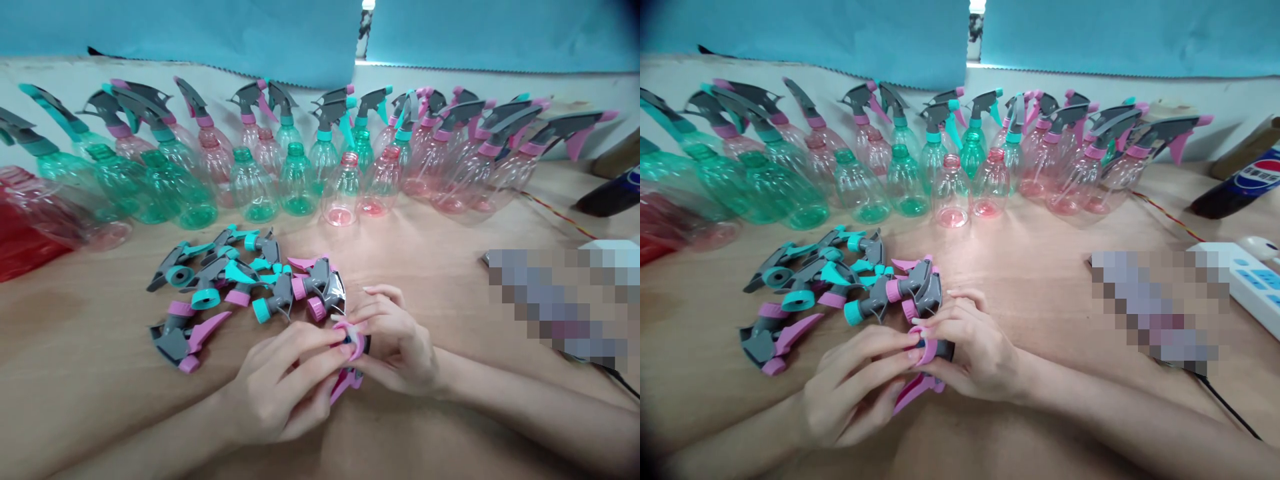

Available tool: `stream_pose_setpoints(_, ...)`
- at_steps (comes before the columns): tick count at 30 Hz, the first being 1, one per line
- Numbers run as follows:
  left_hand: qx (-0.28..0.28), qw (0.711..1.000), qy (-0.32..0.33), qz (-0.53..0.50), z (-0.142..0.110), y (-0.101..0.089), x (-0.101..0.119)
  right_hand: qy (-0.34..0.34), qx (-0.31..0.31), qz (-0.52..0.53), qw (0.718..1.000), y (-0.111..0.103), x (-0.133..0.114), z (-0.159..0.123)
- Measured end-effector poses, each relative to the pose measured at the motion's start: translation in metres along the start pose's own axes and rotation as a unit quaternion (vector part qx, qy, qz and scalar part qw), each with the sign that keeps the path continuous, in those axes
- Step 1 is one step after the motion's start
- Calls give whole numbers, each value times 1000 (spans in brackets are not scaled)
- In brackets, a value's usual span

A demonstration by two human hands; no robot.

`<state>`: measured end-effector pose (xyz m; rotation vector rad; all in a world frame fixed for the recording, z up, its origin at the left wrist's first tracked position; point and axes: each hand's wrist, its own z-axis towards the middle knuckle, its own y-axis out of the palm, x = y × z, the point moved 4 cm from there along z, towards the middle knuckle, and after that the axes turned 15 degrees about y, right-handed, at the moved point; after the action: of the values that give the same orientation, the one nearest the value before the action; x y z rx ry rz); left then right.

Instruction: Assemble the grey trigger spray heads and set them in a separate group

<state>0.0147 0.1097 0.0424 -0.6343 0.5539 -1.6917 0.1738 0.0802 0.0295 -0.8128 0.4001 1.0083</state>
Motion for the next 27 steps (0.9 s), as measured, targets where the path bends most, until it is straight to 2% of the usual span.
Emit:
stream_pose_setpoints(5,31,999,-24,20,2,-2,-2,-3,4,-3,1000,0,-1,1)
stream_pose_setpoints(10,46,998,-47,-3,1,-3,-4,4,6,-22,1000,-1,0,1)
stream_pose_setpoints(18,15,997,-67,-38,2,2,-7,7,1,-35,999,0,1,-2)
stream_pose_setpoints(21,0,995,-95,-42,2,3,-9,12,-4,-46,999,1,1,-2)
stream_pose_setpoints(24,-4,994,-109,-24,2,4,-10,10,-1,-46,999,1,1,-1)
stream_pose_setpoints(27,14,996,-88,14,0,3,-9,7,-3,-36,999,1,-1,-1)
